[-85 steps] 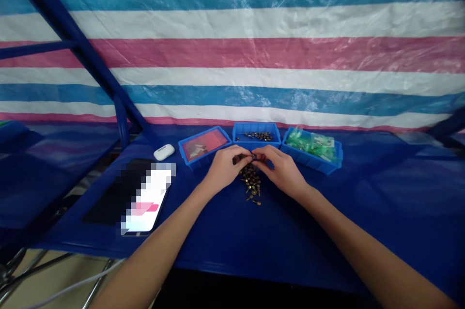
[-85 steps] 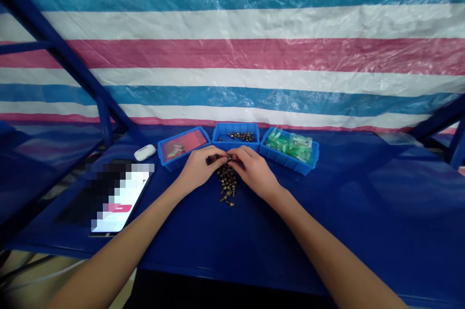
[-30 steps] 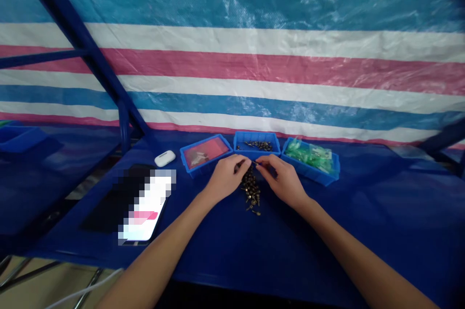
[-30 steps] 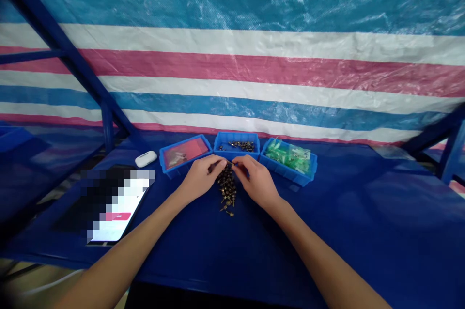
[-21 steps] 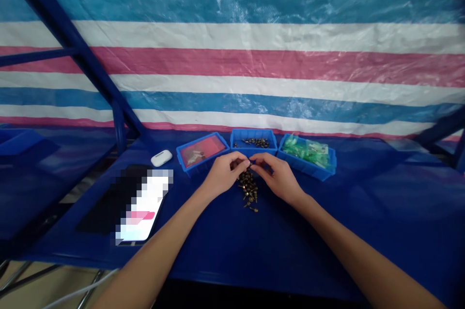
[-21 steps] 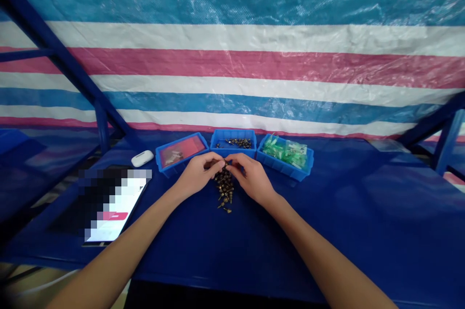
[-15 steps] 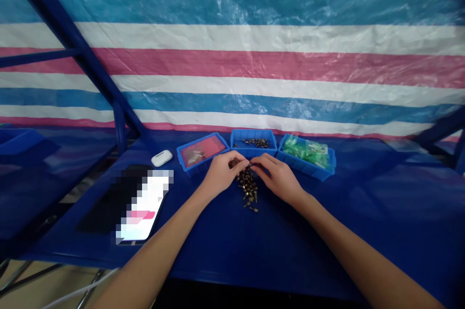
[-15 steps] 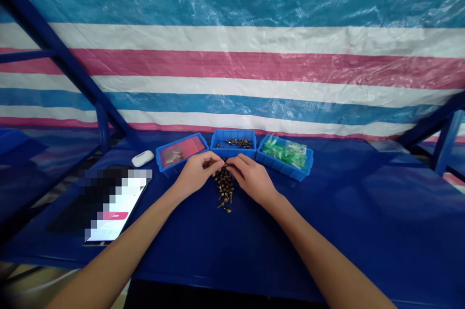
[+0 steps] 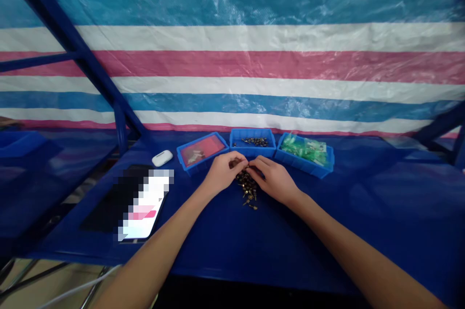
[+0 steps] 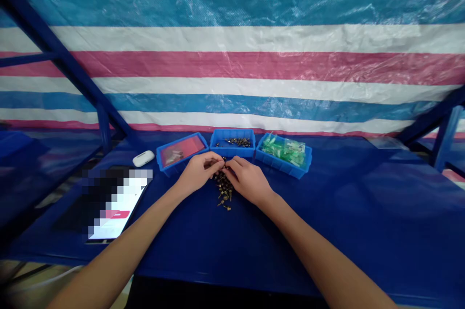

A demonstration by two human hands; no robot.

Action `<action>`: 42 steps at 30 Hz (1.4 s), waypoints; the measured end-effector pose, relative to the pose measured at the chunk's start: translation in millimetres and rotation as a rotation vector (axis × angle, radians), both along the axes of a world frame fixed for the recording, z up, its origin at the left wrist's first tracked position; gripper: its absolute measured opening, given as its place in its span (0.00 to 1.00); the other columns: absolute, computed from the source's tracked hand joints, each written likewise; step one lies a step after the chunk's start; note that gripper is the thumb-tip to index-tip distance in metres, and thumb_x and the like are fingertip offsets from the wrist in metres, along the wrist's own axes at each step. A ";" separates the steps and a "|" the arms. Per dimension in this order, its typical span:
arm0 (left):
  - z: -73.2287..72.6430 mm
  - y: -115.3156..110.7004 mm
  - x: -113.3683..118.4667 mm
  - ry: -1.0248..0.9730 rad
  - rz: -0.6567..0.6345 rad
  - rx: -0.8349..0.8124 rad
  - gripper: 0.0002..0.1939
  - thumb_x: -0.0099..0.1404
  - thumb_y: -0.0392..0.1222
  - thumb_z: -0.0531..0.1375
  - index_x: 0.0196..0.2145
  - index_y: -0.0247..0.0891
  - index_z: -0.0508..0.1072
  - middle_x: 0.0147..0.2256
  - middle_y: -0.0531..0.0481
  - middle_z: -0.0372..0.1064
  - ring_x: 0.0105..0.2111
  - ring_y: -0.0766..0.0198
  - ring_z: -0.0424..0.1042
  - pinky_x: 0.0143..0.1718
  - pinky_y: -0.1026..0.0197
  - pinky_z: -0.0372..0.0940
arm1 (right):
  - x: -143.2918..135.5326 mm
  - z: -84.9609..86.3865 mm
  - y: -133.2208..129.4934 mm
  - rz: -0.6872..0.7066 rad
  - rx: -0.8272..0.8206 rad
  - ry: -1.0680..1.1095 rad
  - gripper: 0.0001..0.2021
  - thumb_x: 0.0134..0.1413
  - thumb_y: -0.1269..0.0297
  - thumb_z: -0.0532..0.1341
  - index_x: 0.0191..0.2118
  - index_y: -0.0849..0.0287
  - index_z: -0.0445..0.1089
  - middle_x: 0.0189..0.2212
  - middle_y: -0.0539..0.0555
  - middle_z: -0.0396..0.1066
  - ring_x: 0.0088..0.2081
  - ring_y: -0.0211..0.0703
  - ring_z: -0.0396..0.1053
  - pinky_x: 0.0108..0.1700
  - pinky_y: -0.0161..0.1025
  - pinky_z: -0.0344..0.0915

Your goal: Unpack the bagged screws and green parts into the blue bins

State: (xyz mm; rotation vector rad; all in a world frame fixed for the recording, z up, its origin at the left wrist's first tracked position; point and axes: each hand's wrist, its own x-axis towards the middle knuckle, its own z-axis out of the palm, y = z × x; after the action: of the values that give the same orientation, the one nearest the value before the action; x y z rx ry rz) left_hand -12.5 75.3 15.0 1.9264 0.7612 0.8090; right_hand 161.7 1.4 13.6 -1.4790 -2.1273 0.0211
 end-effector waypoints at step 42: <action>4.3 1.1 -8.9 0.355 0.167 0.556 0.09 0.69 0.41 0.53 0.40 0.41 0.73 0.39 0.50 0.72 0.35 0.63 0.72 0.38 0.61 0.64 | 1.4 -12.9 20.9 -0.269 -0.082 -0.118 0.11 0.64 0.56 0.55 0.44 0.47 0.73 0.37 0.50 0.76 0.35 0.44 0.73 0.29 0.36 0.58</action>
State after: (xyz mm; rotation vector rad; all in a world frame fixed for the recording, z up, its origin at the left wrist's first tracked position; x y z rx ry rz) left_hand -21.4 76.4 19.3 2.5768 0.9940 0.8512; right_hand 163.1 22.3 0.7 -1.8451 -2.0195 -0.0804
